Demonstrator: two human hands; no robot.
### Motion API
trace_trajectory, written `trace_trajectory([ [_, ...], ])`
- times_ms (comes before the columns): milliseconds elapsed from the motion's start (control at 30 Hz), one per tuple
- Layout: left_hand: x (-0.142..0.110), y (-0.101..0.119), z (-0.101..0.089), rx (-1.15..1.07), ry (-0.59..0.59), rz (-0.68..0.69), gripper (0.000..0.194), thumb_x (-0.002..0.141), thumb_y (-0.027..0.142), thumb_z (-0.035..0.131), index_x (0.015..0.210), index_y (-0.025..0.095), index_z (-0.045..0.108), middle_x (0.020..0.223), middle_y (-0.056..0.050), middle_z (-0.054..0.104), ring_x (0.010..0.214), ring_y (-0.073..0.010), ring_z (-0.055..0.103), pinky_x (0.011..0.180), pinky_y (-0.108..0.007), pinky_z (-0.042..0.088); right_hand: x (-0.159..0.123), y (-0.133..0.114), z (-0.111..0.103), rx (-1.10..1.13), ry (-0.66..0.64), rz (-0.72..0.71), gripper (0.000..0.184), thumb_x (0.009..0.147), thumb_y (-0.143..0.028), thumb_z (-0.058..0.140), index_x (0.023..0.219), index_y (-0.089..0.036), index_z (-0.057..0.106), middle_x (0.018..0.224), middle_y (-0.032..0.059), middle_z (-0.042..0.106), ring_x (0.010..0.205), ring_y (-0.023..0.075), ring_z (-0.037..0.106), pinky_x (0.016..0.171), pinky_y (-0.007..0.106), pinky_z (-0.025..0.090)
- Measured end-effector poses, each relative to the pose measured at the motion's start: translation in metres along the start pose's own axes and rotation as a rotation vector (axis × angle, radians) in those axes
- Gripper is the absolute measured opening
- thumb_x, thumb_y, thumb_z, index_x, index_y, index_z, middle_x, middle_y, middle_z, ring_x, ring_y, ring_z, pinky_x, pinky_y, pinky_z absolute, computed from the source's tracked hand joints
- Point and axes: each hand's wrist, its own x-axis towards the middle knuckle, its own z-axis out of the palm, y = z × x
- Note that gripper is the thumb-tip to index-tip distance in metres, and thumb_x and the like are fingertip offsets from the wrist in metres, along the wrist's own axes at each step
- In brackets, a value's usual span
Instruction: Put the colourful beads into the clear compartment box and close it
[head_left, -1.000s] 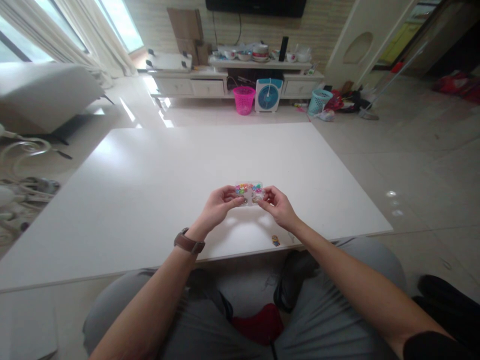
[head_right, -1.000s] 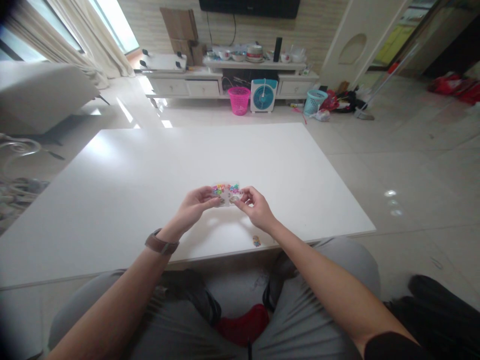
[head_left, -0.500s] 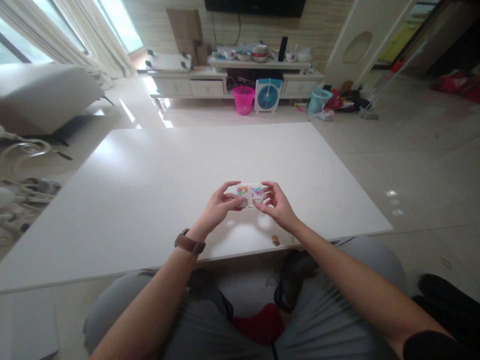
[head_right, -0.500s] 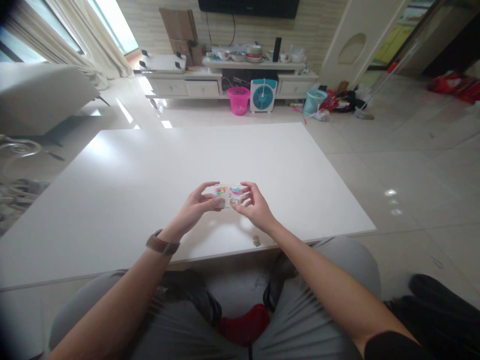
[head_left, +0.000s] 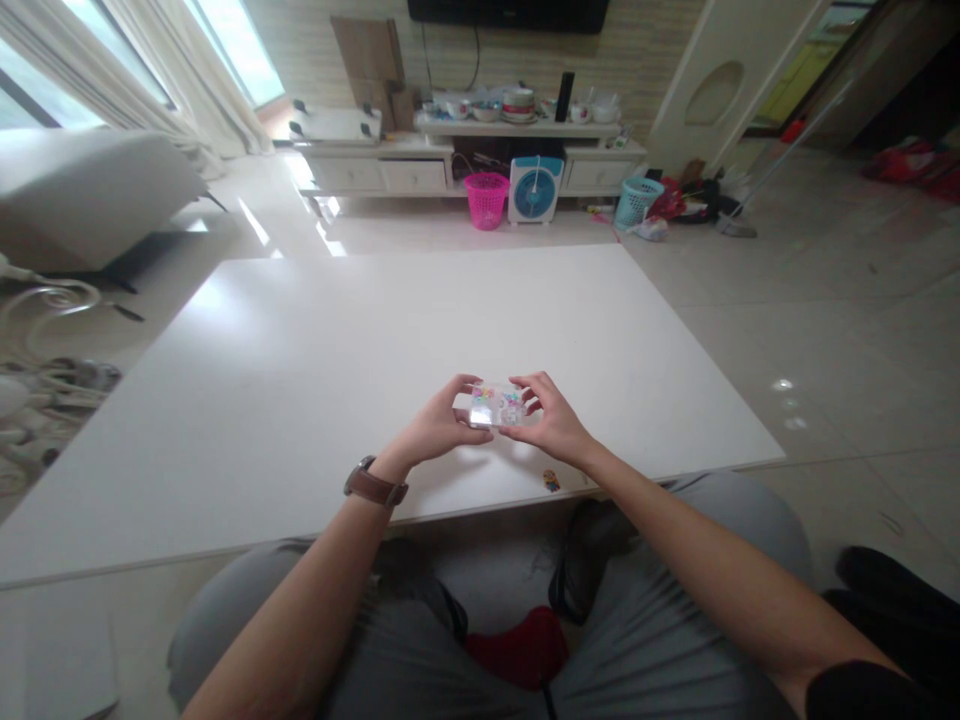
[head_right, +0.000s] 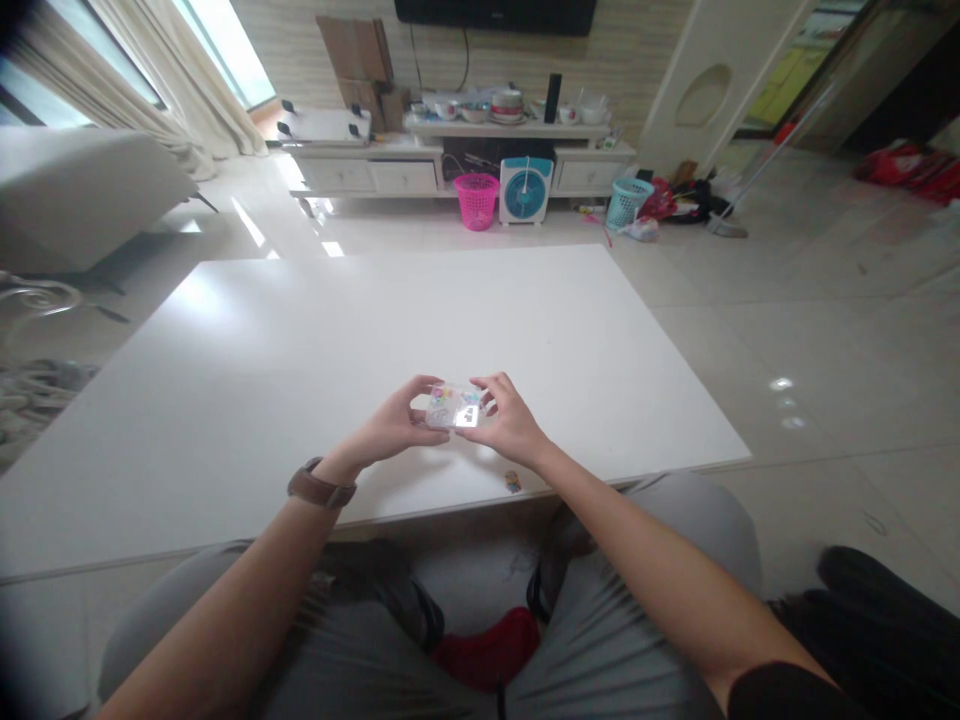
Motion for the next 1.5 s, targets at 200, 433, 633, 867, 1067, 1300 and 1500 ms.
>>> trace_trajectory([
  [200, -0.002, -0.006, -0.001, 0.451, 0.079, 0.154, 0.055, 0.065, 0.025, 0.076, 0.116, 0.021, 0.054, 0.093, -0.003, 0.063, 0.066, -0.0111, 0.057, 0.060, -0.025, 0.046, -0.002, 0.001, 0.000, -0.212, -0.137, -0.066, 0.062, 0.068, -0.033, 0.082, 0.123, -0.022, 0.055, 0.113, 0.0063, 0.051, 0.096, 0.0208, 0.058, 0.083, 0.037, 0.053],
  [433, -0.001, -0.009, 0.001, 0.667, 0.049, 0.226, 0.041, 0.065, 0.024, 0.074, 0.104, 0.022, 0.060, 0.096, -0.005, 0.063, 0.078, -0.0182, 0.060, 0.066, -0.029, 0.047, -0.004, 0.001, 0.000, -0.435, -0.256, -0.113, 0.055, 0.074, -0.042, 0.077, 0.120, -0.021, 0.055, 0.110, 0.0071, 0.055, 0.096, 0.0236, 0.058, 0.084, 0.038, 0.049],
  [633, -0.001, -0.011, 0.000, 0.733, 0.076, 0.228, 0.038, 0.067, 0.025, 0.073, 0.102, 0.021, 0.059, 0.098, -0.005, 0.061, 0.083, -0.0194, 0.061, 0.073, -0.032, 0.048, -0.004, 0.005, 0.001, -0.513, -0.291, -0.142, 0.060, 0.081, -0.045, 0.071, 0.132, -0.020, 0.049, 0.119, 0.0109, 0.057, 0.105, 0.0265, 0.058, 0.089, 0.041, 0.047],
  [867, -0.001, -0.013, 0.000, 0.763, 0.068, 0.234, 0.036, 0.068, 0.028, 0.073, 0.100, 0.020, 0.058, 0.098, -0.005, 0.059, 0.081, -0.0190, 0.060, 0.071, -0.031, 0.047, -0.003, 0.002, 0.000, -0.512, -0.318, -0.152, 0.057, 0.085, -0.045, 0.067, 0.132, -0.018, 0.050, 0.120, 0.0118, 0.060, 0.110, 0.0267, 0.057, 0.092, 0.041, 0.045],
  [1067, -0.001, -0.014, 0.000, 0.760, 0.045, 0.233, 0.037, 0.068, 0.027, 0.072, 0.102, 0.021, 0.058, 0.098, -0.006, 0.059, 0.083, -0.0199, 0.060, 0.072, -0.031, 0.046, -0.003, 0.001, 0.000, -0.517, -0.320, -0.143, 0.052, 0.083, -0.045, 0.069, 0.126, -0.019, 0.054, 0.114, 0.0101, 0.062, 0.104, 0.0255, 0.058, 0.089, 0.039, 0.045],
  [1300, 0.001, -0.018, 0.001, 0.842, 0.036, 0.251, 0.038, 0.069, 0.028, 0.073, 0.103, 0.020, 0.057, 0.098, -0.006, 0.059, 0.090, -0.0225, 0.057, 0.078, -0.034, 0.046, -0.003, 0.003, 0.003, -0.500, -0.340, -0.115, 0.048, 0.080, -0.042, 0.072, 0.121, -0.020, 0.057, 0.110, 0.0087, 0.061, 0.101, 0.0242, 0.058, 0.087, 0.037, 0.046],
  [1500, 0.000, -0.021, 0.001, 0.887, 0.040, 0.246, 0.044, 0.067, 0.031, 0.077, 0.105, 0.020, 0.058, 0.102, -0.008, 0.059, 0.097, -0.0255, 0.054, 0.086, -0.038, 0.045, -0.003, 0.005, 0.006, -0.528, -0.360, -0.126, 0.049, 0.080, -0.039, 0.072, 0.121, -0.019, 0.056, 0.112, 0.0094, 0.061, 0.104, 0.0249, 0.057, 0.089, 0.038, 0.046],
])
